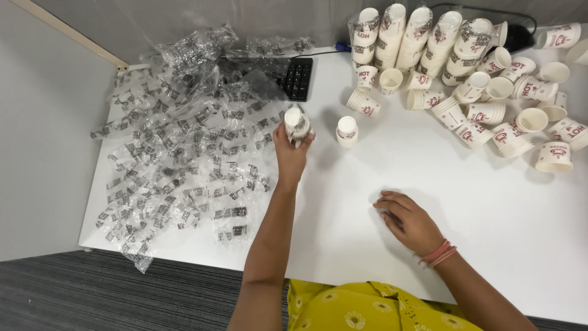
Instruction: Stacking small paper cups and inserting them into plastic sleeves.
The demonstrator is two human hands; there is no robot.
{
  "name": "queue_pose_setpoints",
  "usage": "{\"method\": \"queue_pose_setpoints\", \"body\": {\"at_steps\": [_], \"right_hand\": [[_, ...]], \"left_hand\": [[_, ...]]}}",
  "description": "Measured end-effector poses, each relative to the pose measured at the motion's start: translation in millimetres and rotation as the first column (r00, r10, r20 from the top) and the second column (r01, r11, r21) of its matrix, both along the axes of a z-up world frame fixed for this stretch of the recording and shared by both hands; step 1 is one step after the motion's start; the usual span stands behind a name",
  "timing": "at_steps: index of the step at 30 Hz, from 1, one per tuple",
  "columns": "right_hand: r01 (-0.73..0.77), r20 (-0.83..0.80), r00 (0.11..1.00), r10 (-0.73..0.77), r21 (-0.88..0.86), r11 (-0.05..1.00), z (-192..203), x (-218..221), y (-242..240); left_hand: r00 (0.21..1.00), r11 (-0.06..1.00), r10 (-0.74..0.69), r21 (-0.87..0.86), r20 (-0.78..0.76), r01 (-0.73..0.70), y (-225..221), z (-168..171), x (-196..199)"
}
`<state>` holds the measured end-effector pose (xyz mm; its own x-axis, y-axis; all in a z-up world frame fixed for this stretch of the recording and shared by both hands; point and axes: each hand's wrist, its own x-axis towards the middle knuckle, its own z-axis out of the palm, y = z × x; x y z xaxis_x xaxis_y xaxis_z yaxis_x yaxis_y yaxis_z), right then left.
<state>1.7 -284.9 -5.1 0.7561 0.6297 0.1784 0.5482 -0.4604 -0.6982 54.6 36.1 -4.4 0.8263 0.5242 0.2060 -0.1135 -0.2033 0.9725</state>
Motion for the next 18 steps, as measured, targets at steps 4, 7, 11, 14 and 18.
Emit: {"method": "queue_pose_setpoints", "body": {"at_steps": [4,7,11,14,18], "right_hand": [[-0.014,0.042,0.999,0.013,0.017,1.000,-5.9,4.0,-1.3],[0.022,0.017,1.000,-0.022,0.018,1.000,-3.1,2.2,-0.4],[0.025,0.009,1.000,-0.026,0.035,0.999,-3.7,4.3,0.0],[0.038,-0.023,0.999,-0.037,0.045,0.998,-5.2,4.2,-0.4],[0.043,-0.081,0.996,-0.040,0.034,0.999,0.0,4.8,-0.5]], "left_hand": [[0.999,0.996,0.019,0.091,0.037,-0.023,9.0,1.4,63.8],[0.997,0.972,0.061,0.226,0.044,-0.069,7.8,5.2,109.1],[0.995,0.951,0.096,0.293,0.033,-0.102,6.1,4.9,172.8],[0.996,0.960,0.074,0.267,0.039,-0.082,6.5,-2.0,209.6],[0.997,0.995,-0.047,0.092,0.064,0.041,7.1,-17.8,239.3]]}}
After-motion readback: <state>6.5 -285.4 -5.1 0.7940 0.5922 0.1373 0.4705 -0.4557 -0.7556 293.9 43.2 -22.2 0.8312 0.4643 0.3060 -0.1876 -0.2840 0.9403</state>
